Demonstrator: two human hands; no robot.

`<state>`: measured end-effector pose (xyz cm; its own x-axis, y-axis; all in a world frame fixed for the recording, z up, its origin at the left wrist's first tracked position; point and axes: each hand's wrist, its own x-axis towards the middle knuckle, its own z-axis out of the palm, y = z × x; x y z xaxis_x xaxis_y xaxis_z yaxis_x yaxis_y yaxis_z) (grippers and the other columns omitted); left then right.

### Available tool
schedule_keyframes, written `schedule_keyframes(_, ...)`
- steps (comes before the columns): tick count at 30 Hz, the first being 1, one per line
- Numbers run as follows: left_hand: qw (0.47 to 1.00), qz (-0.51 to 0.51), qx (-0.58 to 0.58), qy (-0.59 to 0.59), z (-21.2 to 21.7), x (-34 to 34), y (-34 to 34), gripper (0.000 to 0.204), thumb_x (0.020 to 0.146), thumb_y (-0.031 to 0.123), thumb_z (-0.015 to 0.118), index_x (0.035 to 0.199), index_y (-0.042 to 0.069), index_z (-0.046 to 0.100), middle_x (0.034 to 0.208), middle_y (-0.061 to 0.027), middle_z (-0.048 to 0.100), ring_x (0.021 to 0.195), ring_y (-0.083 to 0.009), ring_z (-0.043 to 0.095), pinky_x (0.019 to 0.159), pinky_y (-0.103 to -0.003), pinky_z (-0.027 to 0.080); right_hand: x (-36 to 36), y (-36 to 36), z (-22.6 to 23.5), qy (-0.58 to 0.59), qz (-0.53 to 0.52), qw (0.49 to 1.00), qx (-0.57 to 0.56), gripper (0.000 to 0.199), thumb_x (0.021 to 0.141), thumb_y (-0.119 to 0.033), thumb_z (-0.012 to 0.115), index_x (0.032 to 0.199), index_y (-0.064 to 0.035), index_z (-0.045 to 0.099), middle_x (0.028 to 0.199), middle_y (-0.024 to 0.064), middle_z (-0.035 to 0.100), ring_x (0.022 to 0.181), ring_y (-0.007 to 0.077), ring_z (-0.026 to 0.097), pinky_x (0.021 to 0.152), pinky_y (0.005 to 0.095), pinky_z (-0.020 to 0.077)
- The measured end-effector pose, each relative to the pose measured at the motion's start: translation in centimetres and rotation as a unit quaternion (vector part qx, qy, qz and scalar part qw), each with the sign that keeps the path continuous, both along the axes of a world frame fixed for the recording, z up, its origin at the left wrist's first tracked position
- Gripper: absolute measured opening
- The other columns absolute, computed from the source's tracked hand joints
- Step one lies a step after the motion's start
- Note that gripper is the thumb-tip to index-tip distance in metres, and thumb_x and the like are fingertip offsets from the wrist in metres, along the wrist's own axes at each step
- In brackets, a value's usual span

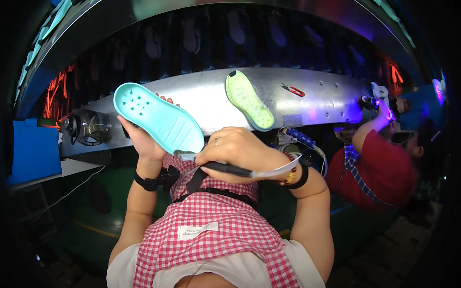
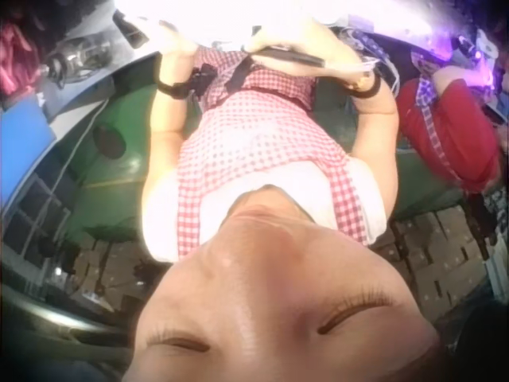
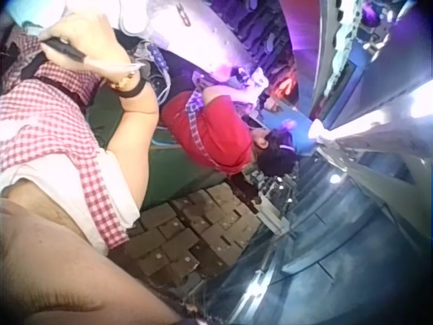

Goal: Apply adhesive or primer to the interior of footwear soles using a brush.

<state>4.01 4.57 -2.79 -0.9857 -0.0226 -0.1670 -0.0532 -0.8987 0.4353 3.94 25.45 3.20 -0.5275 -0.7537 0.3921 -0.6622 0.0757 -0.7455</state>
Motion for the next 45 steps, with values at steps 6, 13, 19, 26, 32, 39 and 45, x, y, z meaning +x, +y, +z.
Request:
schedule_keyframes(6,0.992,-0.043,0.034,0.111,1.2,-0.2,2.3,0.088,0.074,0.075,0.016,0.117,0.002,0.040,0.105,-0.0152,0.052,0.099,-0.0303,0.051,0.092,-0.046,0.037,-1.6,-0.9,2.0,-0.108,-0.129,0.985,-0.048,0.021,0.063,0.002,0.068,0.084,-0.0013,0.065,0.079,0.0099,0.065,0.069,0.0195,0.061,0.064,0.0267,0.0466)
schedule_keyframes(13,0.994,0.050,-0.061,0.070,2.6,-0.4,0.9,0.085,0.075,0.074,0.019,0.119,0.004,0.040,0.105,-0.0165,0.052,0.098,-0.0308,0.051,0.089,-0.045,0.040,-1.2,0.7,2.0,-0.154,-0.115,0.979,-0.068,0.020,0.068,-0.001,0.067,0.087,-0.0027,0.065,0.078,0.0093,0.062,0.069,0.0120,0.059,0.058,0.0214,0.0450)
schedule_keyframes(19,0.990,0.025,-0.015,0.135,3.5,-0.5,0.1,0.086,0.073,0.075,0.023,0.121,0.004,0.039,0.107,-0.0174,0.052,0.097,-0.0315,0.052,0.086,-0.044,0.042,-0.9,0.9,1.4,-0.284,0.039,0.951,-0.118,0.017,0.064,0.003,0.067,0.081,-0.0004,0.065,0.083,0.0119,0.064,0.078,0.0184,0.059,0.070,0.0275,0.0447)
schedule_keyframes(26,0.990,-0.004,-0.026,0.136,3.6,-2.0,-1.0,0.097,0.070,0.074,0.037,0.124,-0.006,0.034,0.121,-0.0185,0.042,0.113,-0.0320,0.039,0.099,-0.044,0.027,-1.3,0.7,0.4,-0.266,-0.037,0.954,-0.136,0.017,0.069,-0.004,0.068,0.086,-0.0023,0.064,0.084,0.0077,0.062,0.077,0.0138,0.058,0.069,0.0248,0.0457)
schedule_keyframes(32,0.740,0.049,-0.625,0.245,1.4,-1.6,-2.8,0.061,0.087,0.040,0.035,0.129,-0.004,0.028,0.124,-0.0246,0.040,0.113,-0.0297,0.043,0.092,-0.050,0.037,-1.7,-1.9,-5.6,-0.319,-0.029,0.902,-0.291,0.018,0.070,-0.007,0.068,0.085,0.0013,0.062,0.077,0.0068,0.062,0.071,0.0105,0.057,0.063,0.0235,0.0453)
schedule_keyframes(39,0.829,-0.083,-0.439,0.336,1.2,-7.4,12.8,0.061,0.084,0.038,0.041,0.127,-0.004,0.031,0.123,-0.0249,0.041,0.111,-0.0316,0.045,0.090,-0.049,0.039,0.2,0.2,-5.1,-0.454,-0.111,0.787,-0.404,0.016,0.066,-0.001,0.068,0.078,0.0033,0.059,0.073,0.0094,0.061,0.066,0.0147,0.059,0.060,0.0236,0.0478)
schedule_keyframes(45,0.886,-0.095,-0.369,0.262,1.9,-6.1,15.5,0.061,0.081,0.037,0.046,0.125,-0.005,0.034,0.121,-0.0252,0.043,0.108,-0.0335,0.047,0.088,-0.048,0.041,-0.3,1.1,-4.2,-0.508,-0.061,0.745,-0.428,0.018,0.068,0.001,0.063,0.083,0.0048,0.055,0.091,0.0180,0.057,0.081,0.0284,0.058,0.068,0.0476,0.0509)
